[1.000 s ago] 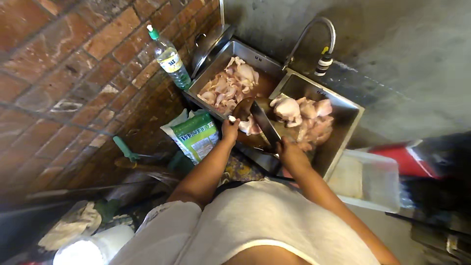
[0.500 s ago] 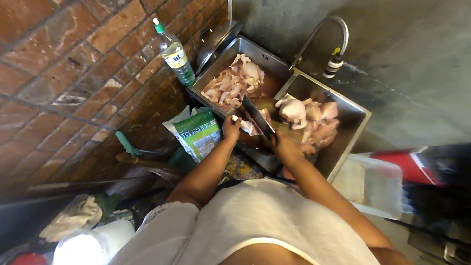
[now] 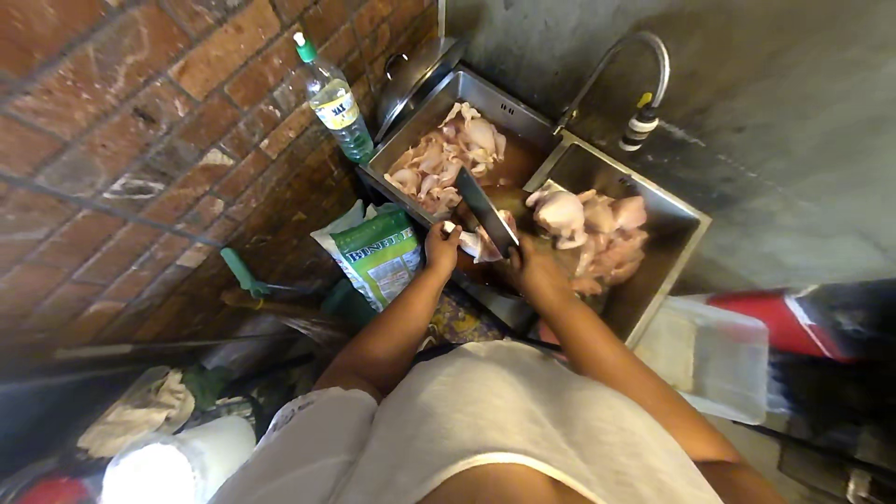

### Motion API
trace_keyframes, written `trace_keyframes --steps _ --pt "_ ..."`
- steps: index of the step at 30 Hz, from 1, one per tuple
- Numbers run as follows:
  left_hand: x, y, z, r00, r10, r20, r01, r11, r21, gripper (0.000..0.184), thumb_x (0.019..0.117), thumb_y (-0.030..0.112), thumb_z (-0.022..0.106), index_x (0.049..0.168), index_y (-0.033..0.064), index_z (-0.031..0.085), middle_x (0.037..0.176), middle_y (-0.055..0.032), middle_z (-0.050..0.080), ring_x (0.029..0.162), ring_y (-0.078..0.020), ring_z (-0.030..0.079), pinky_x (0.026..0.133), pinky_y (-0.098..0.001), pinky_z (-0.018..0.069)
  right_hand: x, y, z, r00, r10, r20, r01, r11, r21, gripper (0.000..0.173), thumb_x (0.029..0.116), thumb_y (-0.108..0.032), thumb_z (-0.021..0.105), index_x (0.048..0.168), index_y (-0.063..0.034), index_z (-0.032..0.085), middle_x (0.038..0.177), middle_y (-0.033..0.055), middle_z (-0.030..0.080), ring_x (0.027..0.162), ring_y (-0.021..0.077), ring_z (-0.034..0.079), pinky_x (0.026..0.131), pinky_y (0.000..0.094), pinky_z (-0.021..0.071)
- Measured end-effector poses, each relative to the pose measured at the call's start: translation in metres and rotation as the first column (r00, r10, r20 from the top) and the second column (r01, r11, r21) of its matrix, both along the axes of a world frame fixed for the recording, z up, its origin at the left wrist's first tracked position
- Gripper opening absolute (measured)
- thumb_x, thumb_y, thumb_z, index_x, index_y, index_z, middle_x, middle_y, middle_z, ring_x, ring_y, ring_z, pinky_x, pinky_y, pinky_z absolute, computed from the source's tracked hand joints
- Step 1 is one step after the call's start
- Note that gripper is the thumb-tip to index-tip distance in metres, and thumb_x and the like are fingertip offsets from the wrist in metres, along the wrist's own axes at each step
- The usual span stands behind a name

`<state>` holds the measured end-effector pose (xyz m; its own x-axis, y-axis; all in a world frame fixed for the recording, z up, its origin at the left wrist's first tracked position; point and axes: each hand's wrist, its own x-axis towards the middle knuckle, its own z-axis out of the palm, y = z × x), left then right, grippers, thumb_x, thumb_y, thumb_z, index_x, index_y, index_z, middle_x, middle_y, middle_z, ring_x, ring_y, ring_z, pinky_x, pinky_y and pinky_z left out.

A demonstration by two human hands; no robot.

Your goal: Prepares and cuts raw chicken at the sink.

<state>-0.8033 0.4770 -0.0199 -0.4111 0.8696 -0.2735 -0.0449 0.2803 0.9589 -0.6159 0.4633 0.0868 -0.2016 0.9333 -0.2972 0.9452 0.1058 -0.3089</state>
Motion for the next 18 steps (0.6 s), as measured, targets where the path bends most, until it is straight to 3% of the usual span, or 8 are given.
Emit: trace_keyframes --steps 5,8,9,11,12,14,16,18 --pt "-0.001 -0.001 -0.003 1.0 0.0 -0.008 0.0 1.0 0.007 0.041 0.1026 0.019 0.064 0.132 -0.006 0.054 0.117 -0.0229 0.066 0.104 -0.0277 0.069 0.096 -0.0447 0.057 -0.01 -0.003 0.07 0.944 0.086 -0.318 0.042 0.927 0.373 0.035 0.1113 -0.031 0.043 0.122 -0.001 0.058 0.084 0.0195 0.067 0.075 0.0392 0.07 0.065 0.0576 0.0564" --pt "-0.001 -0.001 -0.001 1.0 -0.001 -0.011 0.001 1.0 -0.003 0.043 0.1024 0.02 0.065 0.135 -0.0057 0.052 0.119 -0.0225 0.066 0.107 -0.0276 0.068 0.099 -0.0445 0.0559 -0.006 -0.005 0.054 0.915 0.126 -0.384 0.084 0.871 0.485 0.033 0.1103 -0.026 0.045 0.125 0.0005 0.058 0.086 0.0185 0.068 0.071 0.0357 0.07 0.062 0.0548 0.0578" --pt "-0.002 -0.002 -0.001 1.0 -0.001 -0.009 0.001 1.0 -0.005 0.042 0.1023 0.02 0.064 0.134 -0.0055 0.053 0.119 -0.0225 0.066 0.107 -0.0279 0.068 0.098 -0.0447 0.0563 -0.001 -0.006 0.031 0.94 0.105 -0.323 0.046 0.903 0.427 0.034 0.1102 -0.026 0.044 0.127 0.0003 0.056 0.086 0.0201 0.068 0.072 0.0379 0.07 0.063 0.0565 0.0582" --pt "-0.002 -0.002 -0.001 1.0 0.0 0.009 0.0 1.0 -0.002 0.041 0.1032 0.021 0.063 0.133 -0.0057 0.053 0.117 -0.023 0.066 0.104 -0.0286 0.069 0.096 -0.0452 0.0575 0.005 -0.002 -0.016 0.995 0.036 -0.095 -0.026 0.994 0.109 0.043 0.1112 -0.034 0.042 0.143 -0.007 0.05 0.093 0.0241 0.071 0.085 0.0454 0.072 0.073 0.0637 0.0574" --pt "-0.002 -0.002 0.0 1.0 0.003 0.014 -0.003 1.0 -0.001 0.04 0.1033 0.021 0.064 0.131 -0.006 0.054 0.115 -0.0232 0.067 0.101 -0.0287 0.07 0.094 -0.0454 0.058 0.005 0.004 -0.025 1.0 0.026 0.009 -0.026 0.998 -0.05 0.045 0.1113 -0.036 0.041 0.147 -0.0105 0.048 0.103 0.0251 0.072 0.096 0.047 0.071 0.081 0.065 0.056" --pt "-0.003 -0.002 0.002 0.999 0.008 -0.048 -0.009 1.0 -0.022 0.038 0.1033 0.021 0.064 0.13 -0.0053 0.056 0.114 -0.023 0.067 0.101 -0.0287 0.069 0.094 -0.0457 0.0576 0.002 0.013 -0.026 0.996 0.039 0.077 -0.025 0.985 -0.172 0.049 0.1115 -0.038 0.04 0.153 -0.0131 0.044 0.113 0.0264 0.07 0.105 0.048 0.069 0.086 0.0666 0.0542" --pt "-0.001 -0.008 0.007 0.961 -0.02 -0.277 0.003 0.998 -0.06 0.038 0.1012 0.021 0.065 0.131 -0.0015 0.058 0.124 -0.0224 0.064 0.114 -0.0312 0.065 0.101 -0.0472 0.0536 0.002 0.01 -0.023 0.993 0.058 0.107 -0.04 0.986 -0.164 0.048 0.1112 -0.039 0.04 0.151 -0.0127 0.046 0.112 0.0264 0.071 0.103 0.0475 0.07 0.084 0.0664 0.0552" --pt "0.005 -0.009 0.027 0.805 -0.144 -0.575 0.107 0.989 -0.099 0.047 0.0976 0.021 0.067 0.14 0.0041 0.057 0.144 -0.0238 0.053 0.135 -0.0383 0.051 0.112 -0.0517 0.0449 -0.002 0.012 -0.017 0.987 0.071 0.146 -0.048 0.987 -0.156 0.048 0.1112 -0.039 0.04 0.152 -0.0131 0.045 0.112 0.0254 0.071 0.103 0.0465 0.07 0.085 0.0645 0.0557"
